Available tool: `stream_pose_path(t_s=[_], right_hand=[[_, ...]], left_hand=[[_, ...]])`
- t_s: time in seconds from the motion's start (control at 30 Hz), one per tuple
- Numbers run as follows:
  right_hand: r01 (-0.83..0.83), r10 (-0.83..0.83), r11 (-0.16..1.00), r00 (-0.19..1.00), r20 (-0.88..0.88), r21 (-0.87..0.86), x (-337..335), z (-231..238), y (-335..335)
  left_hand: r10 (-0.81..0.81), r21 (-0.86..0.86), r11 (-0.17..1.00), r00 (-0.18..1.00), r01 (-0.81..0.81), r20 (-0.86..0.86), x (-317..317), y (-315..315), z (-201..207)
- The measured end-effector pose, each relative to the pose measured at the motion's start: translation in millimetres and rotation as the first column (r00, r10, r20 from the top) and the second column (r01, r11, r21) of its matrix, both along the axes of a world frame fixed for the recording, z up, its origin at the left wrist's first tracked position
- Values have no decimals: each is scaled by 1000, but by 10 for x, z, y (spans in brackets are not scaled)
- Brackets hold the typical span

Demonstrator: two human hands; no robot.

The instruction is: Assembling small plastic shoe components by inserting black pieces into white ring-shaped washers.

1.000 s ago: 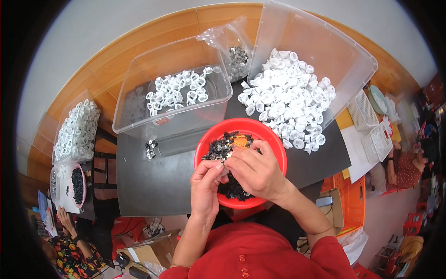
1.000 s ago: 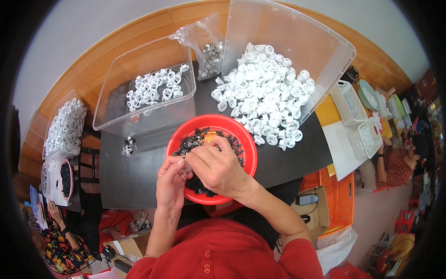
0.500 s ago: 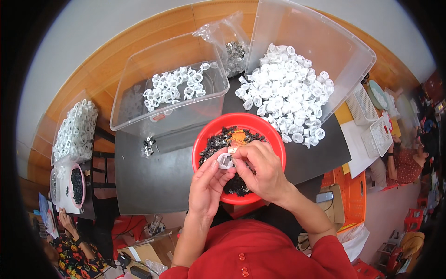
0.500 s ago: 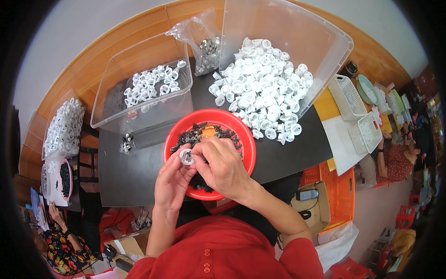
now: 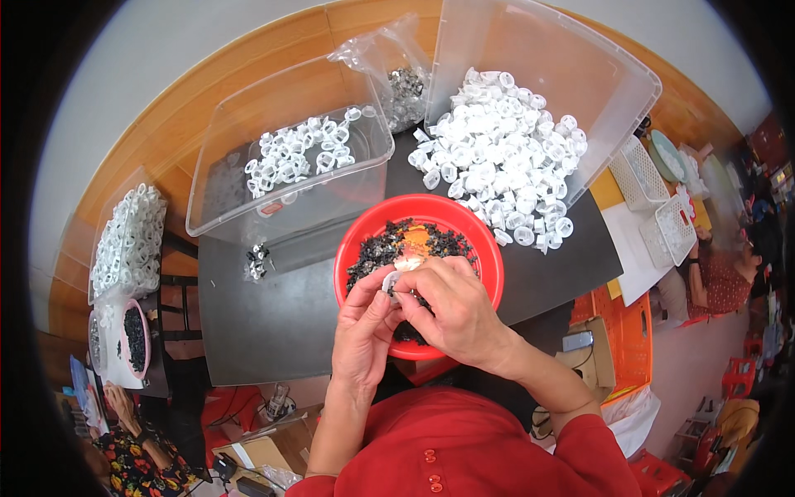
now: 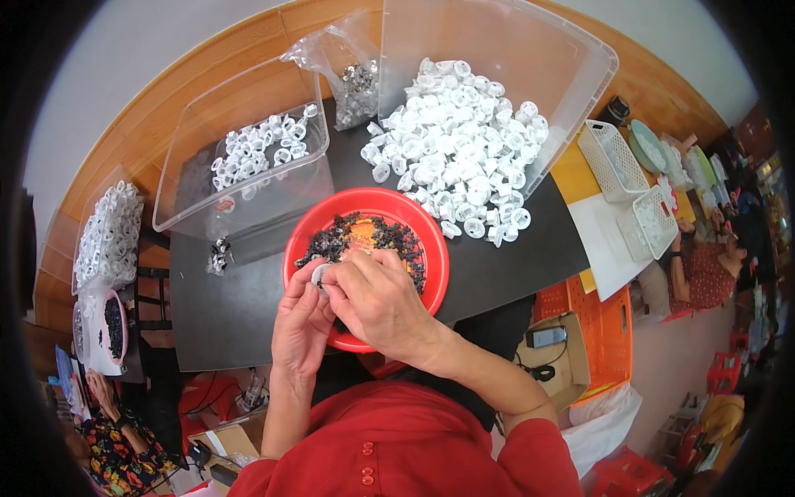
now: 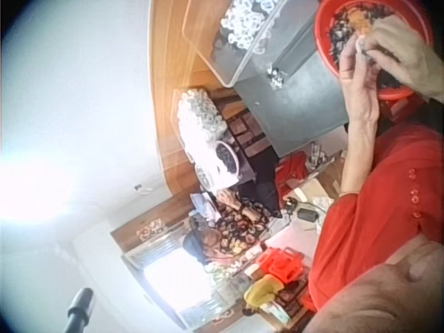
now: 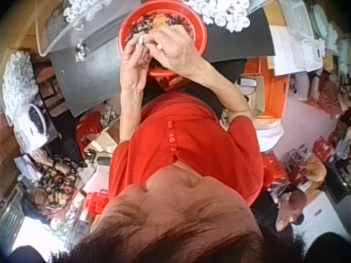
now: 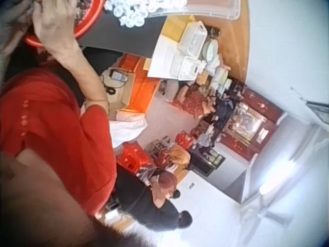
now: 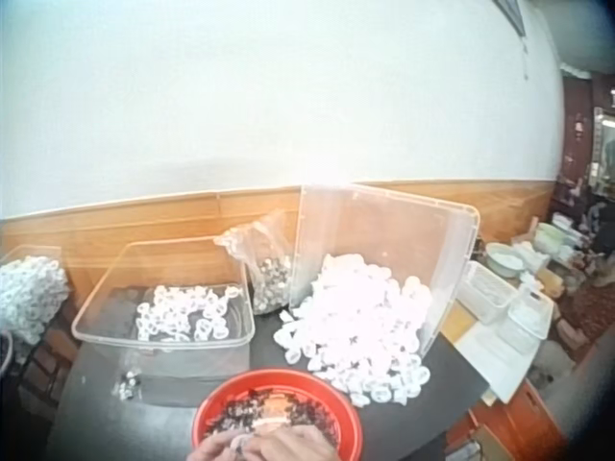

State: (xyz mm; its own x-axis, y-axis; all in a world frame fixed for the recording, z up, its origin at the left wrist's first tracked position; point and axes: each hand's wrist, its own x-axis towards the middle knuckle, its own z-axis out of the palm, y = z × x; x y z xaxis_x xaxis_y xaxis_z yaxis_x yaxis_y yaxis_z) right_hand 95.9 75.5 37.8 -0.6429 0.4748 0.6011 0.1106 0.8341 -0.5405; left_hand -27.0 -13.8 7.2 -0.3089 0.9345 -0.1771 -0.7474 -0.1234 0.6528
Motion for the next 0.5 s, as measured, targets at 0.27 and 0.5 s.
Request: stream_pose_path(t_s=[0.27,0.5], right_hand=[[12,-32,979,995,-95,-202,-62,-43,-94],[-79,37,941,991,-131,-330,-45,-63,-67]], left_hand=[[86,62,995,992,-81,-89,15,-11,-78],[114,76,992,978,-103,-172,11,-22,-87]])
